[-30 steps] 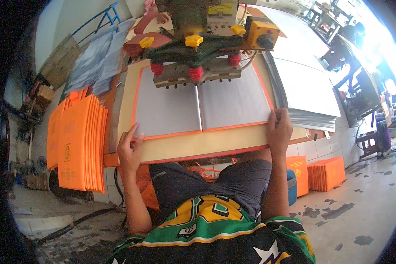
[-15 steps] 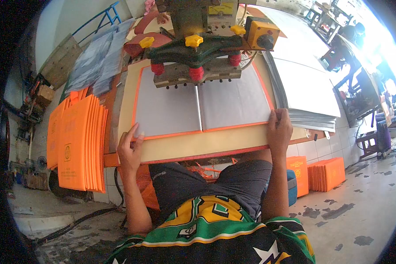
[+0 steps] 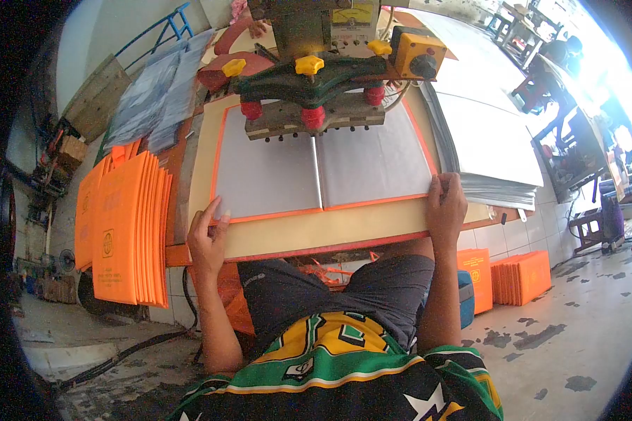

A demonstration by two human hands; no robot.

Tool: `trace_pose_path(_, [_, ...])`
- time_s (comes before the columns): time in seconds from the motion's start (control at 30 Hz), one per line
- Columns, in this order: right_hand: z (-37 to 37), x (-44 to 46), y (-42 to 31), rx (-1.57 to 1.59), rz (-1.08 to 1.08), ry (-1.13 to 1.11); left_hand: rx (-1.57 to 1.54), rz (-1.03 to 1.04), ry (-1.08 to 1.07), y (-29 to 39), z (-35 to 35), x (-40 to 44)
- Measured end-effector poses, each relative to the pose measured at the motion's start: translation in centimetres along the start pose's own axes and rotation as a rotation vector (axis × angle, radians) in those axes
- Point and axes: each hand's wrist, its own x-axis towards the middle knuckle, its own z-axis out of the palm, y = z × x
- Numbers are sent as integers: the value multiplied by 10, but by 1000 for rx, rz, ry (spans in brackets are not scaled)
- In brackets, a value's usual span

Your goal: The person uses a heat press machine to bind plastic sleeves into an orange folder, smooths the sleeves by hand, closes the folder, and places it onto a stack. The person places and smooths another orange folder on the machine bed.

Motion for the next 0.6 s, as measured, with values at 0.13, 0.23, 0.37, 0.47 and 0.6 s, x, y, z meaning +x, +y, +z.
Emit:
trace_pose_path(0.13, [0, 0, -1, 0, -4, 0, 7, 26, 16, 0, 0, 0])
trace_pose_path(0.23, [-1, 0, -3, -2, 1, 3, -13, -10, -2, 2, -1, 0])
trace_pose_path(0.37, [-1, 0, -2, -2, 1, -2, -26, -14, -1, 2, 0, 0])
trace_pose_path(0.47, [-1, 0, -2, 0, 0, 3, -12, -8, -1, 3, -1, 0])
trace_pose_path(0.6, [0, 0, -2, -2, 23, -3, -13, -3, 9, 2, 0, 0])
